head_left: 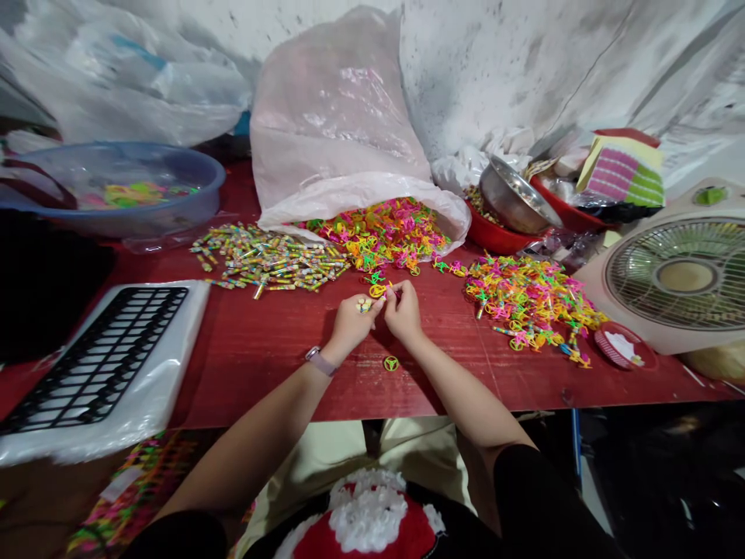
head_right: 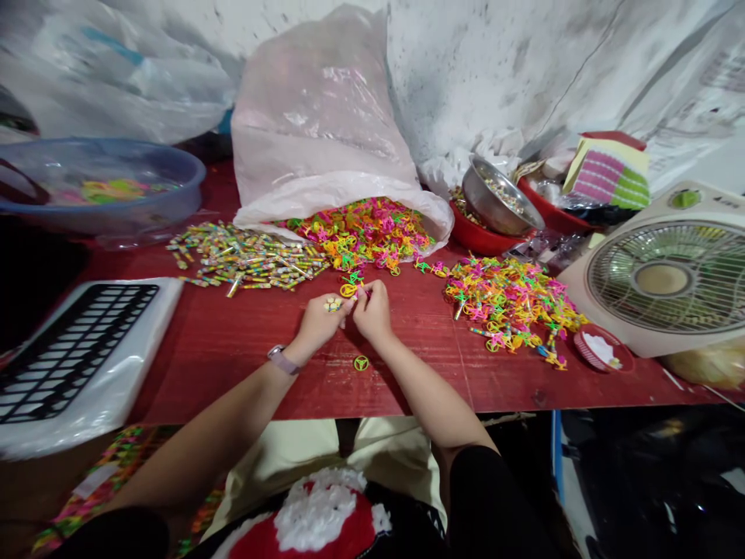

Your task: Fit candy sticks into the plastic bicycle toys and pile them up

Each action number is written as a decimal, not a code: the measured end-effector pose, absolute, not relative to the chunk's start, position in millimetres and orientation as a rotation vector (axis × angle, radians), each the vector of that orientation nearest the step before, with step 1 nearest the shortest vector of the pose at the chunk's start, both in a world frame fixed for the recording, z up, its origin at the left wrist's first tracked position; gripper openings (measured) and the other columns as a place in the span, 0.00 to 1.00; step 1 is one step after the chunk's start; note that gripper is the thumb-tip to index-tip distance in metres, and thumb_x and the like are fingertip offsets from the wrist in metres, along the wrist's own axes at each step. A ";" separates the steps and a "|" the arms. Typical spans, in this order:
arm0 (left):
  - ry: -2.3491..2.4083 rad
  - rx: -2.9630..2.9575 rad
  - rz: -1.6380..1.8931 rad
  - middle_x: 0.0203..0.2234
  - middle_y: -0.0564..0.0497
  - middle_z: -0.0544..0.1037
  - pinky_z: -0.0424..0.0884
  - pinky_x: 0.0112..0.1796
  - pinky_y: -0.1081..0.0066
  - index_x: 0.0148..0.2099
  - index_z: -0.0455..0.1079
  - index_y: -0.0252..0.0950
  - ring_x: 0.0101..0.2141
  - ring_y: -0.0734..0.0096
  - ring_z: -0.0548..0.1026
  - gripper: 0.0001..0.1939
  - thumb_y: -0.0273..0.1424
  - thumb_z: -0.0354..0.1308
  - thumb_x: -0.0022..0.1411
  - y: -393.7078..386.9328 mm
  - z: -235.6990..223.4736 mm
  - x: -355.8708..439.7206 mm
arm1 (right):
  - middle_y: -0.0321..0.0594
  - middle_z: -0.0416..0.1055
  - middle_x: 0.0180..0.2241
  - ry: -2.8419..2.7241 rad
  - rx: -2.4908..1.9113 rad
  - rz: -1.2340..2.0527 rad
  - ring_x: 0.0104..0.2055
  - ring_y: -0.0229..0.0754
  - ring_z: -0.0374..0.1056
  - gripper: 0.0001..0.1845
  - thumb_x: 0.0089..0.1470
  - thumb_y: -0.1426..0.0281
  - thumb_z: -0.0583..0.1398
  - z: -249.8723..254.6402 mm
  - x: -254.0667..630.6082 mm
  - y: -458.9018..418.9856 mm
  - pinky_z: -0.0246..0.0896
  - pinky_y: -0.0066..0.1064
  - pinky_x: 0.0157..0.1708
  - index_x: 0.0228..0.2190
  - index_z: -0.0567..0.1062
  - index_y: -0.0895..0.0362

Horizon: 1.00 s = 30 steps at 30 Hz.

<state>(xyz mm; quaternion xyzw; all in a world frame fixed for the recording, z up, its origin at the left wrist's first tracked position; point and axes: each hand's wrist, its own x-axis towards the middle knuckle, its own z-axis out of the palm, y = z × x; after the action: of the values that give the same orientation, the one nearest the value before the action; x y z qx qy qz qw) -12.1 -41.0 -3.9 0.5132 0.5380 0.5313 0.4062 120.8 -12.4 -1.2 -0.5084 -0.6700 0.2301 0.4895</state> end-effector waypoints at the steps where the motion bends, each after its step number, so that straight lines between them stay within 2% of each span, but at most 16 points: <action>1: 1.344 1.297 1.345 0.14 0.53 0.73 0.61 0.21 0.73 0.28 0.72 0.36 0.17 0.72 0.69 0.18 0.45 0.66 0.58 -40.5 -4.0 -11.9 | 0.41 0.66 0.37 -1.618 -1.227 0.544 0.41 0.46 0.62 0.06 0.63 0.65 0.55 -1.1 118.3 -13.8 0.59 0.38 0.47 0.33 0.63 0.52; 4: 1.235 1.272 1.353 0.14 0.52 0.73 0.62 0.21 0.73 0.28 0.72 0.35 0.17 0.73 0.70 0.21 0.48 0.67 0.57 -39.2 -2.5 -13.3 | 0.41 0.68 0.37 -1.641 -1.177 0.575 0.41 0.45 0.63 0.07 0.63 0.63 0.57 6.6 118.1 -12.1 0.60 0.38 0.47 0.34 0.66 0.52; 7: 1.101 1.178 1.357 0.21 0.48 0.79 0.63 0.20 0.74 0.33 0.74 0.34 0.17 0.72 0.72 0.24 0.51 0.68 0.56 -38.0 1.3 -16.9 | 0.41 0.71 0.34 -1.615 -1.126 0.545 0.38 0.45 0.65 0.10 0.62 0.60 0.58 33.0 148.9 -1.3 0.63 0.37 0.44 0.34 0.70 0.53; 8: 1.086 1.135 1.377 0.22 0.47 0.81 0.63 0.20 0.74 0.36 0.73 0.33 0.18 0.72 0.74 0.25 0.52 0.68 0.55 -37.0 2.7 -18.4 | 0.42 0.72 0.35 -1.547 -1.139 0.466 0.38 0.45 0.66 0.10 0.63 0.60 0.58 45.7 168.0 2.9 0.64 0.38 0.43 0.35 0.72 0.53; 10: 1.106 1.023 1.470 0.23 0.47 0.81 0.66 0.21 0.74 0.39 0.71 0.34 0.19 0.71 0.76 0.26 0.52 0.68 0.55 -33.4 4.8 -22.0 | 0.47 0.73 0.39 -1.261 -1.239 0.101 0.41 0.49 0.68 0.11 0.62 0.60 0.57 72.8 212.5 9.7 0.65 0.43 0.46 0.38 0.73 0.55; 12: 1.132 0.872 1.589 0.21 0.51 0.80 0.69 0.24 0.74 0.38 0.67 0.35 0.20 0.71 0.77 0.25 0.50 0.70 0.53 -27.6 5.6 -25.5 | 0.57 0.69 0.49 -1.037 -1.284 -0.135 0.51 0.55 0.65 0.15 0.62 0.65 0.57 94.4 249.5 12.7 0.58 0.52 0.57 0.48 0.71 0.57; 14: 1.106 0.733 1.661 0.21 0.52 0.79 0.71 0.27 0.73 0.37 0.63 0.37 0.20 0.72 0.77 0.24 0.46 0.72 0.52 -21.2 4.8 -27.7 | 0.59 0.66 0.53 -0.905 -1.301 -0.428 0.57 0.58 0.61 0.20 0.59 0.69 0.59 101.5 261.0 12.9 0.51 0.57 0.62 0.52 0.70 0.59; 15: 1.079 0.685 1.665 0.21 0.52 0.79 0.71 0.28 0.73 0.36 0.63 0.36 0.21 0.72 0.78 0.23 0.43 0.72 0.51 -18.6 3.9 -28.2 | 0.58 0.67 0.53 -0.982 -1.297 -0.484 0.58 0.58 0.61 0.20 0.58 0.70 0.58 98.2 254.8 13.2 0.52 0.57 0.62 0.52 0.70 0.59; 16: 1.054 0.654 1.654 0.21 0.52 0.79 0.71 0.28 0.73 0.35 0.63 0.36 0.22 0.73 0.78 0.21 0.40 0.72 0.50 -16.7 2.9 -28.2 | 0.56 0.69 0.51 -1.158 -1.290 -0.469 0.56 0.57 0.63 0.19 0.58 0.72 0.57 90.6 241.4 14.3 0.54 0.55 0.62 0.51 0.72 0.58; 18: 1.027 0.634 1.609 0.22 0.51 0.79 0.72 0.29 0.73 0.32 0.65 0.35 0.23 0.72 0.79 0.18 0.36 0.70 0.50 -15.5 0.8 -27.9 | 0.50 0.74 0.48 -1.763 -1.229 -0.160 0.52 0.52 0.68 0.18 0.57 0.76 0.54 66.2 200.6 20.5 0.61 0.49 0.58 0.48 0.76 0.57; 21: 1.031 0.655 1.560 0.22 0.49 0.79 0.75 0.32 0.70 0.31 0.67 0.33 0.24 0.69 0.80 0.16 0.36 0.70 0.50 -18.5 -0.2 -29.6 | 0.49 0.73 0.57 -2.347 -1.239 0.230 0.59 0.51 0.65 0.28 0.54 0.82 0.54 26.9 138.1 38.0 0.59 0.45 0.61 0.53 0.76 0.56; 24: 1.021 0.648 1.542 0.24 0.47 0.81 0.77 0.34 0.68 0.34 0.69 0.33 0.26 0.68 0.81 0.19 0.39 0.73 0.50 -22.3 2.2 -35.2 | 0.50 0.65 0.65 -2.469 -1.423 0.312 0.65 0.56 0.58 0.28 0.58 0.78 0.55 4.7 106.7 53.2 0.56 0.51 0.61 0.59 0.72 0.55; 27: 1.036 0.628 1.503 0.27 0.46 0.82 0.75 0.30 0.71 0.40 0.69 0.33 0.25 0.71 0.80 0.24 0.43 0.74 0.52 -23.7 5.5 -39.9 | 0.56 0.70 0.57 -2.462 -1.464 0.299 0.59 0.56 0.61 0.18 0.59 0.77 0.55 -0.5 104.0 57.9 0.54 0.50 0.61 0.50 0.76 0.59; 30: 1.094 0.721 1.485 0.23 0.50 0.81 0.64 0.21 0.77 0.42 0.69 0.33 0.16 0.79 0.71 0.24 0.48 0.70 0.57 -23.6 6.5 -38.1 | 0.56 0.73 0.50 -2.319 -1.489 0.328 0.54 0.54 0.64 0.10 0.58 0.73 0.58 2.3 114.3 56.7 0.55 0.49 0.61 0.42 0.76 0.60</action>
<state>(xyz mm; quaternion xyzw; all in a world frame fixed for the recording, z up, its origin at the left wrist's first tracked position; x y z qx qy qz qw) -38.1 -23.6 6.5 0.3045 0.4619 0.6268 0.5486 114.3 56.7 2.3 -0.5275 -0.8216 0.1163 0.1820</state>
